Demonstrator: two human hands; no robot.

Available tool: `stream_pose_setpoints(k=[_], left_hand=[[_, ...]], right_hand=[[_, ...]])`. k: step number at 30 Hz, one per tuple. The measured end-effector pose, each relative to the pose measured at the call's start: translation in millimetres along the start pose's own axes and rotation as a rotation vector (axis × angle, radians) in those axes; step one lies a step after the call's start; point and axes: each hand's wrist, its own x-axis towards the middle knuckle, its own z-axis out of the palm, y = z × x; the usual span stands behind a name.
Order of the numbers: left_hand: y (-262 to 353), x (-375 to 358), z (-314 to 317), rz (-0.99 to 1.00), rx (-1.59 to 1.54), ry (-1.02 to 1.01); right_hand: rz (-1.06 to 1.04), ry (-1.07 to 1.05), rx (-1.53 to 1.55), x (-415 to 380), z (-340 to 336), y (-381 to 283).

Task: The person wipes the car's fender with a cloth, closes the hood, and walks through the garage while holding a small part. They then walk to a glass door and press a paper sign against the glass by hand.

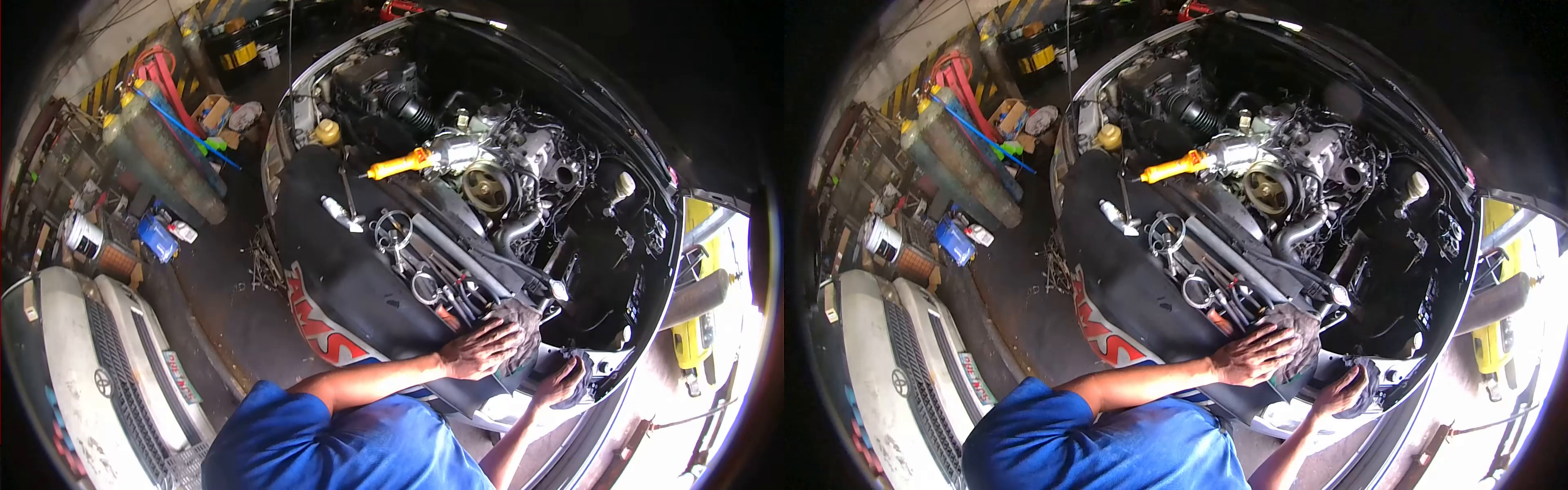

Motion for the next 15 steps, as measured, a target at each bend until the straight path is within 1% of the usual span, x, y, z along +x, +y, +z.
stream_pose_setpoints(k=[2,3,7,9,11,14,15], left_hand=[[9,8,0,-0.019,-0.015,0.019],[-6,-2,0,-0.012,-0.004,0.018],[-4,-3,-1,-0.012,-0.002,0.000],[-5,-2,-1,-0.010,0.003,0.009],[-6,-3,-1,0.004,-0.002,0.037],[-3,2,-6,-0.015,-0.037,0.004],[-1,3,-7,-0.014,-0.006,-0.007]], right_hand=[[-0.012,0.004,-0.039,7,-8,3],[-0.012,0.010,-0.030,-3,9,2],[0.007,0.005,-0.036,-5,4,-4],[0.005,-0.014,-0.024,-4,3,-5],[0.005,-0.009,0.053,-6,6,0],[-0.002,-0.012,0.050,-2,1,-11],[-0.007,-0.021,0.053,-1,1,-10]])
